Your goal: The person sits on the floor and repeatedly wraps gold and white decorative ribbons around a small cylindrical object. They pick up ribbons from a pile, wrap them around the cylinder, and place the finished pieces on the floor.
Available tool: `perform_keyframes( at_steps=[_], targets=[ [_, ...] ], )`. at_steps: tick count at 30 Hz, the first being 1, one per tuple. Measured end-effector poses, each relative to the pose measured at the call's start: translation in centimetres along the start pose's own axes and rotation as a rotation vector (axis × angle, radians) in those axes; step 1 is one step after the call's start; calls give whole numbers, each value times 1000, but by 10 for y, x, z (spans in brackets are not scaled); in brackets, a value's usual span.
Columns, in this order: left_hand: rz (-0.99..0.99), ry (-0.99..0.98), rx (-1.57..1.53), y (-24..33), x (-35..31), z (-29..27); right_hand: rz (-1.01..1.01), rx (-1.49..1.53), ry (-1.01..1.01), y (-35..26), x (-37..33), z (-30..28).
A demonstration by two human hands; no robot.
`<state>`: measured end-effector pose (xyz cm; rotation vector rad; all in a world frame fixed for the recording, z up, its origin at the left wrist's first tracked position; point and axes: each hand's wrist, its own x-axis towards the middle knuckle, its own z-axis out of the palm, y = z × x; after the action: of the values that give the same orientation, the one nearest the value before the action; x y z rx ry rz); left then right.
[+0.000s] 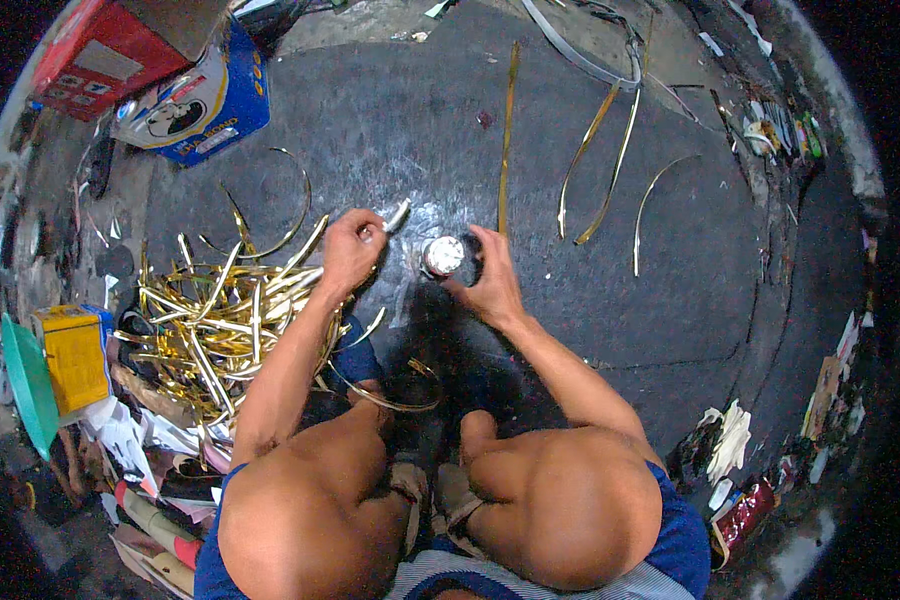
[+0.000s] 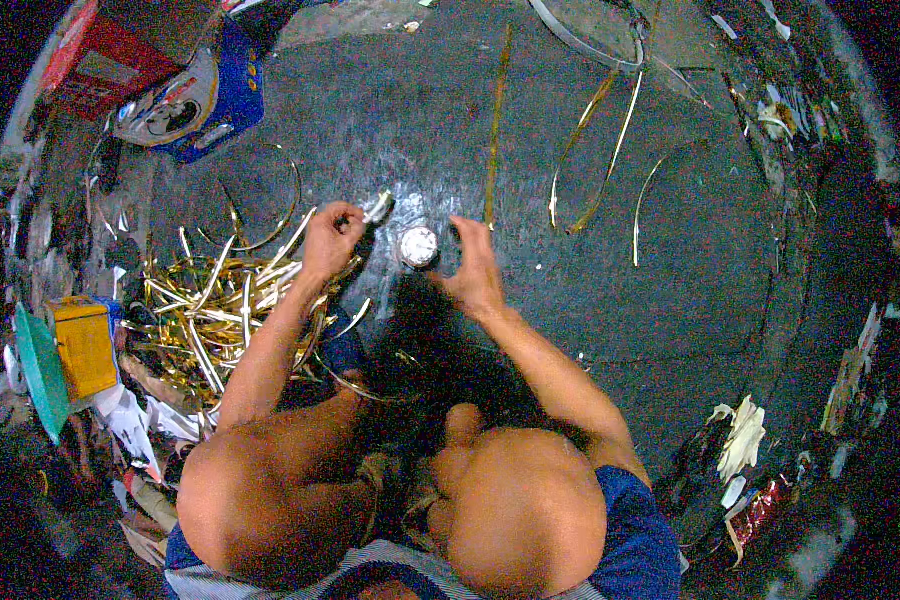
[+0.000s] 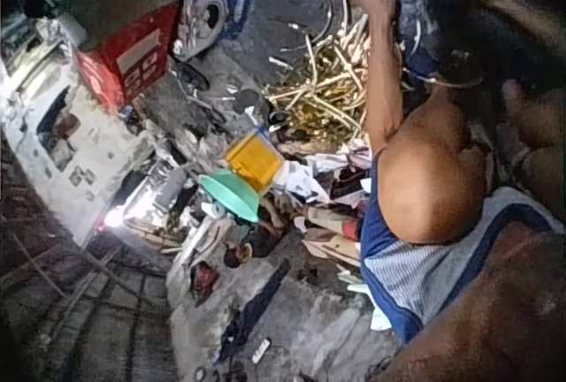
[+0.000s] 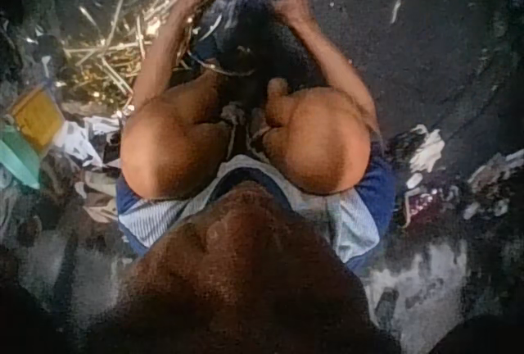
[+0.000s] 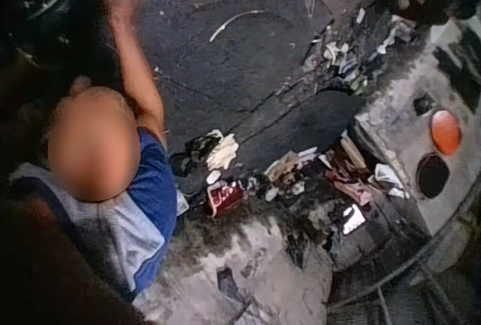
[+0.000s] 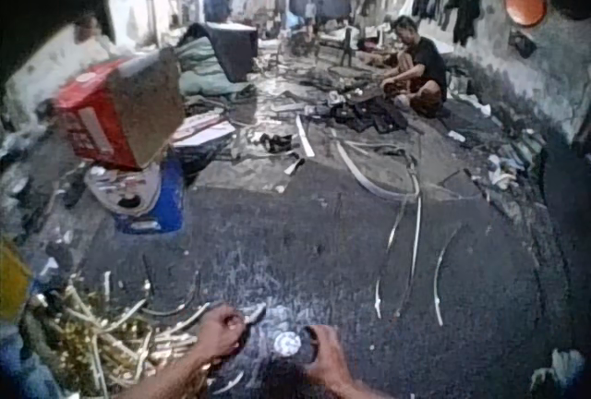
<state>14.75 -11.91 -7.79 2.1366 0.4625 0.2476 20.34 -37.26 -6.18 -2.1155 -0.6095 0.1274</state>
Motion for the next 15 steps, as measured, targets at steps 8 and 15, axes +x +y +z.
perform_keyframes(
  at_steps=[8,15],
  targets=[
    [-459,-334,-702,18,-22,9,367,362,31,-16,18,4],
    [-623,-470,-984,30,-28,8,188,675,251,-40,31,1]
  ],
)
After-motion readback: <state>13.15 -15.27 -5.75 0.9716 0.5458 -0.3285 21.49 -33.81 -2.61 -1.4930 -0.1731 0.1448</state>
